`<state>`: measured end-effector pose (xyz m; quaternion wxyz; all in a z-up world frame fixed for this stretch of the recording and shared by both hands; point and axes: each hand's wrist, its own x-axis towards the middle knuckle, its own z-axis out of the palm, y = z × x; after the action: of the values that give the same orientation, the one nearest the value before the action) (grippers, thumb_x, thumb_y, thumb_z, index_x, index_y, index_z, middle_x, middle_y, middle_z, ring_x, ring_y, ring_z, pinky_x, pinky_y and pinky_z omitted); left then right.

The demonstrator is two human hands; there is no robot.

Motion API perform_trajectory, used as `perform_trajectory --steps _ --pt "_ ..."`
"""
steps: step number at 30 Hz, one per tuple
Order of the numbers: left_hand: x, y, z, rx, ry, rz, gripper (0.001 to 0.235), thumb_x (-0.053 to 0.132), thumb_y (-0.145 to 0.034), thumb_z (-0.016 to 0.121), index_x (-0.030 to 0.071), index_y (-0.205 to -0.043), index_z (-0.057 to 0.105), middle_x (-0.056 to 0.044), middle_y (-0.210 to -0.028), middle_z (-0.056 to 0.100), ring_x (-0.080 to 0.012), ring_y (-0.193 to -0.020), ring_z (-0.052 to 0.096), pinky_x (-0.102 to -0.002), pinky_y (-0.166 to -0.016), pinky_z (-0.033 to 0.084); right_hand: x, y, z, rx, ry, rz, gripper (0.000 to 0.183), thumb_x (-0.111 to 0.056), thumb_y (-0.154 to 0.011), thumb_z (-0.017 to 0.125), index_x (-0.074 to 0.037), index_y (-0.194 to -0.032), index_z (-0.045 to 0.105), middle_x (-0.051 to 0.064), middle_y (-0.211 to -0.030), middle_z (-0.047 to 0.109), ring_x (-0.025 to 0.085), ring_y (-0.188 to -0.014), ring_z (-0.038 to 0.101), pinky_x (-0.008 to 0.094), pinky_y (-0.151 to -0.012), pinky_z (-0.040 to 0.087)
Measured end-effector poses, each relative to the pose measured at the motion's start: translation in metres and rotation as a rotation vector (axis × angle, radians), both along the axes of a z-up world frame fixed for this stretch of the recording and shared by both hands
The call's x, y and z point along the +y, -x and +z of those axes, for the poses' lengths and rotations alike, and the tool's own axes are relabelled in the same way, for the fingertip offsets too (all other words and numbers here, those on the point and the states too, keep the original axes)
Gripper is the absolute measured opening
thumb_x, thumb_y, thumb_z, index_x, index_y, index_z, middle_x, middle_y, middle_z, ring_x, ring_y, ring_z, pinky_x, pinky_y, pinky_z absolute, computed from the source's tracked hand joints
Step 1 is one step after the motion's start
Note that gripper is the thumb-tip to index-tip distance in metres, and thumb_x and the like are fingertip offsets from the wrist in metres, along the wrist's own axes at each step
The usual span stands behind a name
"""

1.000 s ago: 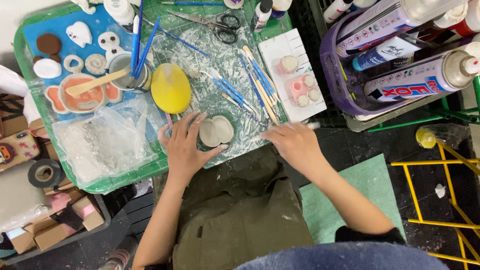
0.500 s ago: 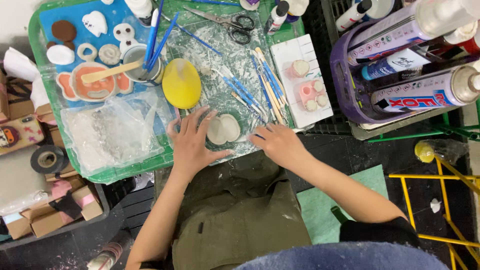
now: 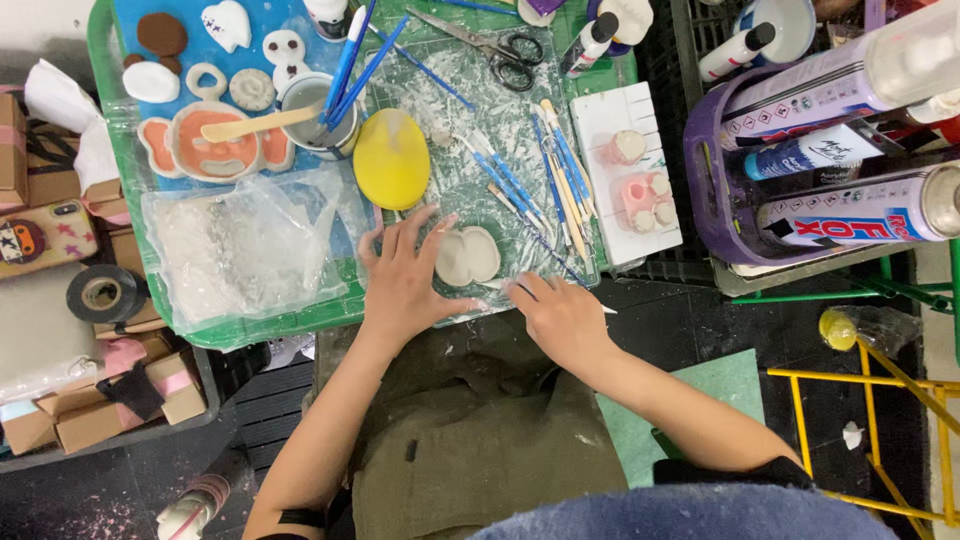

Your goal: The person shapes a small piece of clay by hand, using a sculpting tool to refine details and a sponge to smooth the surface.

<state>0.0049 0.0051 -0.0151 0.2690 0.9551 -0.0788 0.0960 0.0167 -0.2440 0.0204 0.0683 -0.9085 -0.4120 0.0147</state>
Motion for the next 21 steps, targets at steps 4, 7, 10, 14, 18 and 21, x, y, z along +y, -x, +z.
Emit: perform_trajectory --steps 4,7,10,14,18,21 --pt "0.001 0.000 0.000 0.000 0.021 0.004 0.115 0.068 -0.049 0.090 0.018 -0.145 0.052 -0.007 -0.148 0.048 -0.0297 -0.131 0.048 -0.057 -0.113 0.022 0.006 0.014 0.000 0.003 0.044 -0.039 0.047 -0.005 -0.072 0.071 -0.006 -0.119 0.068 0.006 -0.110 0.066 0.021 -0.073 0.065 0.033 -0.057 0.053" --pt "0.001 0.001 -0.001 0.025 0.015 0.010 0.114 0.065 -0.049 0.091 0.018 -0.146 0.052 -0.007 -0.149 0.048 -0.0290 -0.132 0.048 -0.057 -0.113 0.022 0.011 0.012 -0.002 -0.025 -0.007 -0.109 0.050 -0.006 -0.069 0.071 -0.010 -0.119 0.068 0.005 -0.110 0.065 0.023 -0.076 0.066 0.033 -0.058 0.053" --pt "0.001 0.002 0.000 -0.001 0.039 0.005 0.115 0.066 -0.049 0.091 0.018 -0.146 0.051 -0.007 -0.150 0.047 -0.0284 -0.134 0.047 -0.057 -0.113 0.022 0.016 0.023 0.001 0.002 0.041 -0.122 0.049 -0.005 -0.070 0.071 -0.009 -0.119 0.069 0.004 -0.107 0.065 0.021 -0.070 0.065 0.033 -0.054 0.053" --pt "0.000 0.003 -0.001 0.012 0.028 0.005 0.116 0.066 -0.049 0.091 0.019 -0.147 0.051 -0.008 -0.150 0.047 -0.0278 -0.135 0.047 -0.057 -0.112 0.021 0.018 0.021 -0.001 -0.005 0.026 -0.178 0.045 -0.006 -0.075 0.072 -0.012 -0.119 0.069 0.002 -0.102 0.063 0.021 -0.071 0.065 0.033 -0.055 0.053" --pt "0.001 0.001 0.000 -0.002 0.033 -0.002 0.116 0.068 -0.051 0.091 0.019 -0.147 0.051 -0.008 -0.150 0.047 -0.0280 -0.134 0.047 -0.058 -0.113 0.021 0.019 0.018 -0.003 0.007 0.036 -0.147 0.048 -0.007 -0.071 0.072 -0.011 -0.118 0.069 0.003 -0.102 0.064 0.022 -0.071 0.066 0.033 -0.055 0.053" --pt "0.000 0.001 0.001 0.022 0.024 0.005 0.115 0.066 -0.050 0.092 0.019 -0.147 0.051 -0.008 -0.150 0.047 -0.0289 -0.136 0.047 -0.058 -0.112 0.021 0.019 0.026 -0.003 -0.003 0.029 -0.172 0.046 -0.007 -0.072 0.072 -0.011 -0.118 0.069 0.004 -0.103 0.064 0.022 -0.072 0.067 0.033 -0.056 0.054"
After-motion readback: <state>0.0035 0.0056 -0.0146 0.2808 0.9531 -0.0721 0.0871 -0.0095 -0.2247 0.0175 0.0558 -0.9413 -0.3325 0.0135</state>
